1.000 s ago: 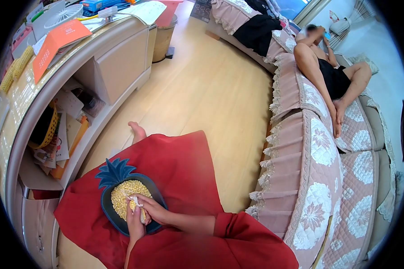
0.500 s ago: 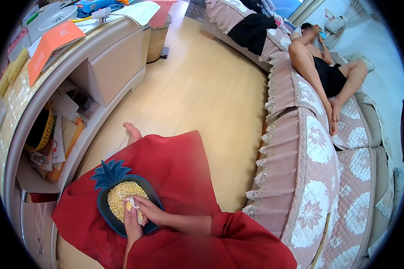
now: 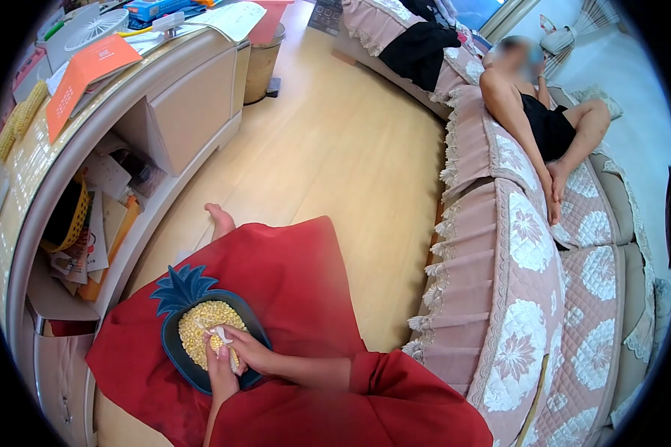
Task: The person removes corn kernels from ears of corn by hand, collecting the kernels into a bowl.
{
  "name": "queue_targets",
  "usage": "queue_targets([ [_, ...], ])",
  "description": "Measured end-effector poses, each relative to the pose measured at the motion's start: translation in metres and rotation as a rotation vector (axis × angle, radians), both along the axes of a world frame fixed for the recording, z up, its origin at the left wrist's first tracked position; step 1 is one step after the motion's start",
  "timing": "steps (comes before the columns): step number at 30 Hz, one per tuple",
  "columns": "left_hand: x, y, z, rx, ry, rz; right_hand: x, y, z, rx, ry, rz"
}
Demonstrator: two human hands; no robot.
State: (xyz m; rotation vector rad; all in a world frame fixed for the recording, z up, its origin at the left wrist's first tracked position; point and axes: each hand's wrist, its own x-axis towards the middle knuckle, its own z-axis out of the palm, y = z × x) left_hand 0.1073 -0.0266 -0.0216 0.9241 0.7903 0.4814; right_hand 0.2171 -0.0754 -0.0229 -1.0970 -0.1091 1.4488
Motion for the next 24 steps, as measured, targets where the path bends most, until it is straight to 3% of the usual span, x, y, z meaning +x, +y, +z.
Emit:
queue_targets([
  [12,-0.005,0.001,-0.020,-0.055,-0.009,0.032,0.002,0.002,0.008,-0.052,0.017,-0.009],
  [18,0.000,0.002,-0.009,-0.214,-0.178,0.082,0.002,0.000,-0.003,0.016,0.006,0.023],
  [21,0.002,0.006,-0.008,-0.220,-0.047,0.096,0.002,0.000,-0.011,0.038,0.000,0.051],
  [24,0.005,0.003,0.004,-0.069,0.008,0.031,0.002,0.000,-0.004,0.013,0.004,0.028],
])
